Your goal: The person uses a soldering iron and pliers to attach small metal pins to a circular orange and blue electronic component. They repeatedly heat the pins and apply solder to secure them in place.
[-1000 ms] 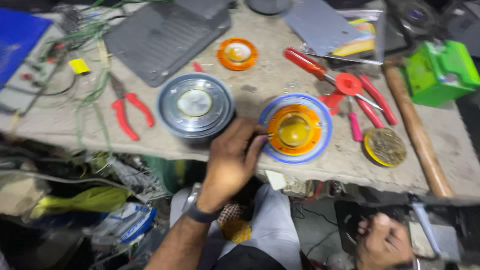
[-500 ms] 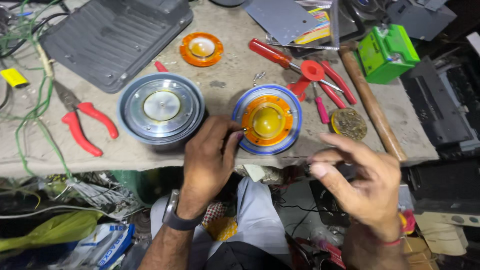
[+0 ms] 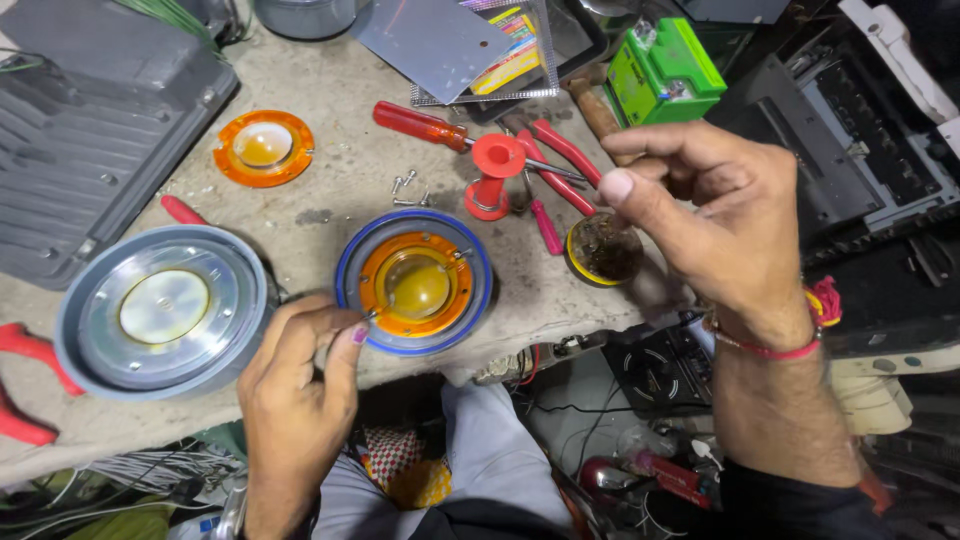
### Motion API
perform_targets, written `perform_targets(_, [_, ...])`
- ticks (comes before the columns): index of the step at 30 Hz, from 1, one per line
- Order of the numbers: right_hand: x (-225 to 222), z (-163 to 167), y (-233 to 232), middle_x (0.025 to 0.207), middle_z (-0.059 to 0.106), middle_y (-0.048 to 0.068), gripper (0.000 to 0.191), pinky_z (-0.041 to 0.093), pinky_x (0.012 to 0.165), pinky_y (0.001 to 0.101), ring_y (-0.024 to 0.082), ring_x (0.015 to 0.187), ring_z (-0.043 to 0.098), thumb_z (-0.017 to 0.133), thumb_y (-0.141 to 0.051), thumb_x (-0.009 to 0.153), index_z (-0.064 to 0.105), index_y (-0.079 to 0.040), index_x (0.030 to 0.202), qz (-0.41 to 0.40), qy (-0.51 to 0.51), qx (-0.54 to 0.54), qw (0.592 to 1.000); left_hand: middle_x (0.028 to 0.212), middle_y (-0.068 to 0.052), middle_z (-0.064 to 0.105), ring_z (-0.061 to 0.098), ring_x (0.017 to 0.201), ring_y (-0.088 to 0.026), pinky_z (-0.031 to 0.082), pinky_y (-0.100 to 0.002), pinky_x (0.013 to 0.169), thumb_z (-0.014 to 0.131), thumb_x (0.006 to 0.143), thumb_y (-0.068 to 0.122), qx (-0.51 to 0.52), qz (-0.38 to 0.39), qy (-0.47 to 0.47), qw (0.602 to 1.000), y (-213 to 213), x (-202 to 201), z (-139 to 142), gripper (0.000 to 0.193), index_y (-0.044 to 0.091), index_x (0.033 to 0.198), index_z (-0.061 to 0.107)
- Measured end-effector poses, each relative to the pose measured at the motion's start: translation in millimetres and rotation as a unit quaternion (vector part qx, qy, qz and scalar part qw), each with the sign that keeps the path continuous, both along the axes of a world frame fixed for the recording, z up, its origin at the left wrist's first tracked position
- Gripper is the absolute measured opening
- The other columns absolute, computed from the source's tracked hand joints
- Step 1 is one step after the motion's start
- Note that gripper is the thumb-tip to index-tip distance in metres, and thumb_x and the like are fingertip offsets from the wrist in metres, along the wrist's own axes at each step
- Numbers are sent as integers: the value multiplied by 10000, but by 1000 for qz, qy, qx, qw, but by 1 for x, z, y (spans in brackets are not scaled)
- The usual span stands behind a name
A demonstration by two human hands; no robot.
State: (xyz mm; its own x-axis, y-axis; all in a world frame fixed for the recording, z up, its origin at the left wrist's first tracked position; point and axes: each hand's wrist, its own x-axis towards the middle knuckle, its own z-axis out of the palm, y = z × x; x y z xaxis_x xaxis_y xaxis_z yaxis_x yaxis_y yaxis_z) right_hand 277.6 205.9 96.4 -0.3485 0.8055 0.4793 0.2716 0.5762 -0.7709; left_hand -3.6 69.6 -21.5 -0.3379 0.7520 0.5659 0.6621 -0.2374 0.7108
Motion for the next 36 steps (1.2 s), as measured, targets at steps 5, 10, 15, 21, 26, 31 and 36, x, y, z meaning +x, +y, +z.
perform_targets(5, [33, -5, 17, 943, 764, 106, 195, 568, 700, 184, 83, 774, 720, 807, -45, 989, 740, 22, 1159, 10, -101, 135, 986, 1121, -154, 699, 702, 991, -249, 543, -329, 885, 739, 955, 25, 8, 20, 13, 1000, 2, 7, -6, 104, 8, 1042, 683])
perform_targets(10, [45, -2, 10, 898, 748, 138, 250, 525, 652, 222, 120, 722, 699, 791, -34, 866, 720, 59, 1087, -68, -146, 84, 983, 1116, -158, 696, 662, 830, -128, 524, -232, 729, 753, 973, -5, -9, 85, -62, 994, -3, 22, -19, 117, -30, 1049, 667])
perform_targets(15, [86, -11, 19, 906, 752, 136, 343, 566, 730, 259, 172, 783, 735, 760, -94, 897, 659, 46, 1193, 246, 9, -169, 954, 1198, -164, 656, 663, 946, -118, 572, -222, 847, 729, 1044, -14, 30, 83, -91, 992, -2, 26, -30, 120, -63, 1112, 644])
perform_targets(21, [144, -60, 35, 892, 760, 65, 350, 565, 681, 248, 132, 748, 729, 754, -188, 911, 699, -46, 1226, 298, -31, -220, 928, 1254, -111, 627, 657, 960, -105, 573, -221, 860, 695, 1087, 26, 11, 62, -158, 985, -13, 34, -41, 157, -69, 1143, 583])
perform_targets(26, [147, -73, 12, 881, 766, 5, 362, 565, 641, 238, 99, 718, 725, 749, -267, 922, 732, -123, 1254, 293, -264, -138, 909, 1269, -123, 604, 631, 1051, -141, 551, -256, 962, 656, 1168, -30, 26, 20, -77, 997, -22, 26, -57, 110, -88, 1180, 564])
perform_targets(31, [114, -67, 5, 896, 772, 94, 530, 616, 672, 268, 132, 714, 741, 730, -182, 931, 602, -51, 1429, 311, -28, -242, 919, 1187, -122, 671, 627, 857, -118, 523, -240, 749, 702, 1067, -1, 6, 73, -1, 997, -19, 15, -46, 47, -13, 1083, 659])
perform_targets(36, [38, -32, 14, 859, 747, 90, 601, 558, 662, 300, 152, 719, 700, 772, -186, 866, 614, -59, 1432, 365, -151, -173, 902, 1138, -129, 683, 639, 825, -174, 535, -292, 756, 699, 970, 0, 11, 79, -3, 997, -15, 17, -18, 87, -2, 1046, 657])
